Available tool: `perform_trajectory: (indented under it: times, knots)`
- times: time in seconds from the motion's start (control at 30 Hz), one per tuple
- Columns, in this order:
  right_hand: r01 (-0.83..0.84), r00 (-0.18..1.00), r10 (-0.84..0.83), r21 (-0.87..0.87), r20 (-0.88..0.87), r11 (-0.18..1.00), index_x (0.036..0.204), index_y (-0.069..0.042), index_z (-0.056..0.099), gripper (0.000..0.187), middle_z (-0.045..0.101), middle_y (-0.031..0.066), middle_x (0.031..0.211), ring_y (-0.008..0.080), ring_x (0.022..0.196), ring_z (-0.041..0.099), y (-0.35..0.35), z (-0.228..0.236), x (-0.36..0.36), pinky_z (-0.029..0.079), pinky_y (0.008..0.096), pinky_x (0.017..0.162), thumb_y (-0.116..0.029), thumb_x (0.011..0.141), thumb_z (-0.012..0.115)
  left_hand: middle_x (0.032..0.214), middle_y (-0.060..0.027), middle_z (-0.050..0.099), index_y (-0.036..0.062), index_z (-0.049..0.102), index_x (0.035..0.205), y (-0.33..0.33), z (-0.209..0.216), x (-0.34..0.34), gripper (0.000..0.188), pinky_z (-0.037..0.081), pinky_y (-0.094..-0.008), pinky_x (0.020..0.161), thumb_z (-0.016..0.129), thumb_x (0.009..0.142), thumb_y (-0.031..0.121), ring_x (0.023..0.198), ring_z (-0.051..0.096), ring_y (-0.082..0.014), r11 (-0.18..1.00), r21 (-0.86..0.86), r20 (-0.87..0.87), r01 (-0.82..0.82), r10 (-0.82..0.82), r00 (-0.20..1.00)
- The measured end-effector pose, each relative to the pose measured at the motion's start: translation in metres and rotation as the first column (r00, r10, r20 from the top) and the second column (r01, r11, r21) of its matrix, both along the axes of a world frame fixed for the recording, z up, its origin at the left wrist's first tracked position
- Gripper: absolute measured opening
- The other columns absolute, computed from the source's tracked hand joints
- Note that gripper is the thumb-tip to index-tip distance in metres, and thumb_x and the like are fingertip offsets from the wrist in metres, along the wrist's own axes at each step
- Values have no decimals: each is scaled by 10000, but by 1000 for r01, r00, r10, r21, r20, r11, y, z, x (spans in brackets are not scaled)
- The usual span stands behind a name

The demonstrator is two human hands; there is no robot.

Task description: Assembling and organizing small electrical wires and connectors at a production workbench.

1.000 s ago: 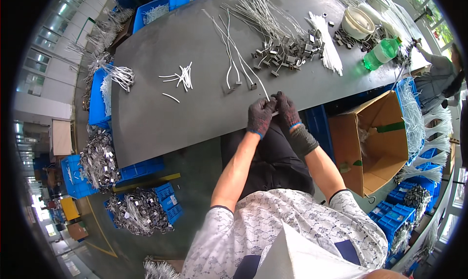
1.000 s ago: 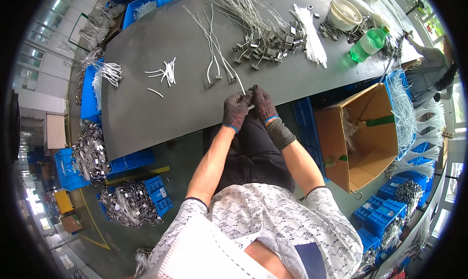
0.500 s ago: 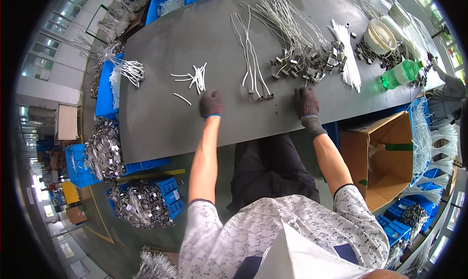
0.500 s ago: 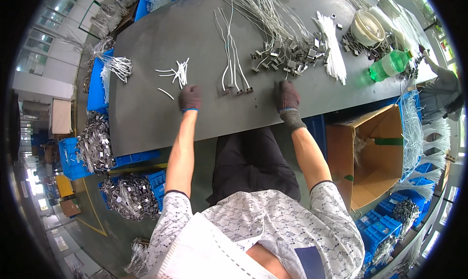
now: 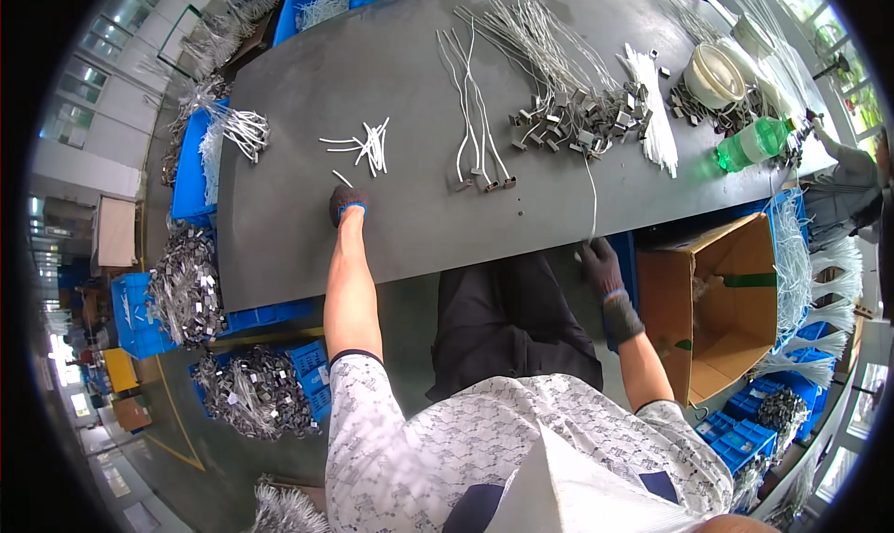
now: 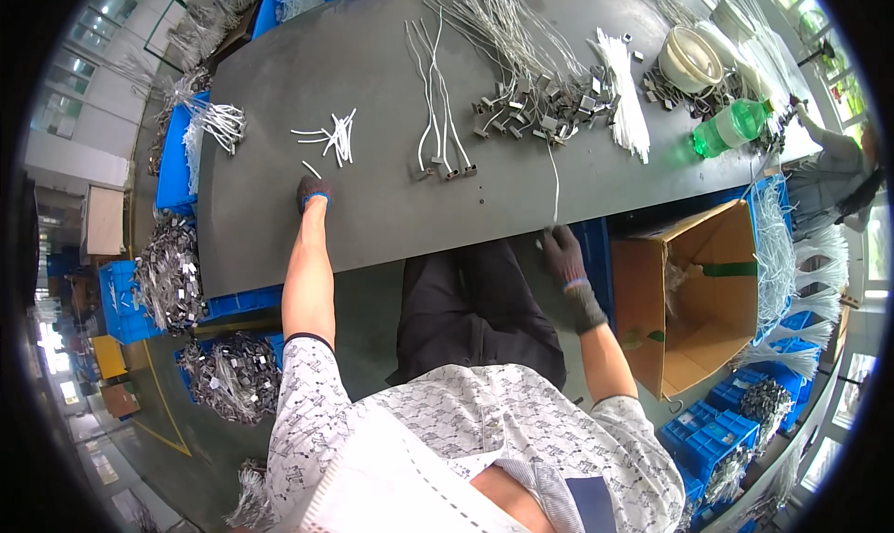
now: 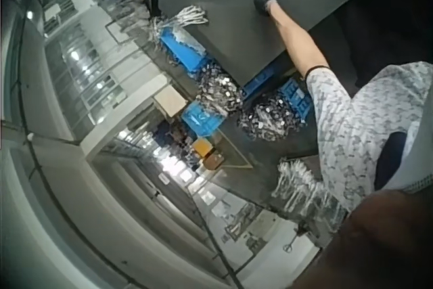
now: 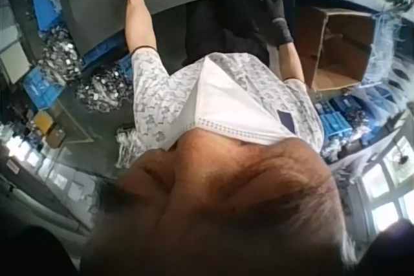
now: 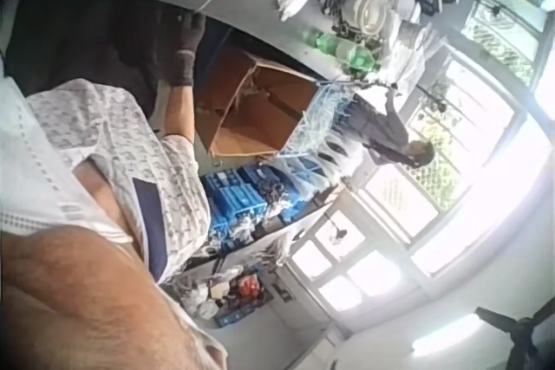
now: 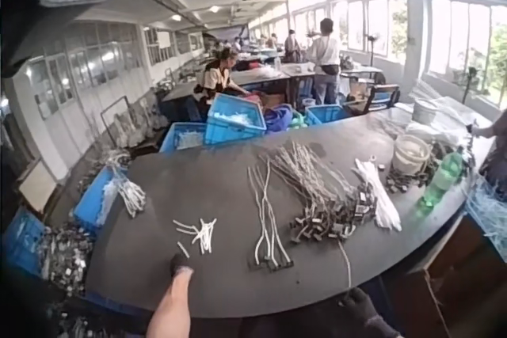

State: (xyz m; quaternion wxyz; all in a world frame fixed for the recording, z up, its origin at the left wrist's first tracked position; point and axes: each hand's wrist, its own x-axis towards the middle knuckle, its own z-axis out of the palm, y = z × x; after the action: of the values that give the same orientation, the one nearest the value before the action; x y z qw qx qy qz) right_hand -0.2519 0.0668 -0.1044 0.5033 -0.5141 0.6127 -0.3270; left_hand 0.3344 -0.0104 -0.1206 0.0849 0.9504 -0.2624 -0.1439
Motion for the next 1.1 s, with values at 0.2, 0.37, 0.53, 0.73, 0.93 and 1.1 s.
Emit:
perform_trajectory:
  times: [0.2,0.37,0.53,0.73,0.93,1.1]
  knots:
    - [-296,473,355,234,-806,926,983,-21,650,155,692,227,946,425,948,663,158,-55,-105,543,456,803,-123,906,562,860,-116,725,50,720,870,18,-34,-8,218,572,-372,630,694,850,265,749,703,-229,905,-247,-651,-346,110,751]
    - [-449,355,707,551,-612,703,952,-49,715,197,697,260,970,448,991,662,230,-84,-161,533,495,807,-203,911,600,706,-20,618,87,653,859,52,-21,-101,86,523,-254,540,700,913,135,608,610,-151,536,-144,-971,-832,-241,13]
    - [-492,536,467,189,-703,850,958,-61,695,183,711,236,950,428,961,683,158,-62,-99,548,509,772,-180,893,572,888,-100,687,41,648,949,27,26,-263,79,601,-321,681,695,922,99,745,681,-184,599,-232,-879,-767,-467,-98]
    - [-534,458,433,148,-776,832,989,-36,691,204,710,248,962,421,964,692,97,-36,-56,560,500,800,-174,871,598,878,-138,694,18,588,992,0,105,-344,86,630,-400,671,616,955,90,730,711,-245,348,-455,-822,-820,-518,236]
    - [-551,348,575,335,-741,764,972,-49,711,220,718,229,934,424,917,699,129,-51,-93,563,516,738,-200,849,610,855,-139,688,-26,537,1019,3,143,-328,143,623,-354,657,563,982,110,659,689,-226,46,-682,-627,-729,-549,552]
    - [-516,441,461,203,-770,832,947,-55,717,189,715,241,997,418,940,700,138,-59,-89,567,512,754,-183,872,600,847,-124,696,-7,612,947,13,131,-342,140,606,-326,625,642,950,131,664,688,-200,455,-707,-686,-541,-627,370]
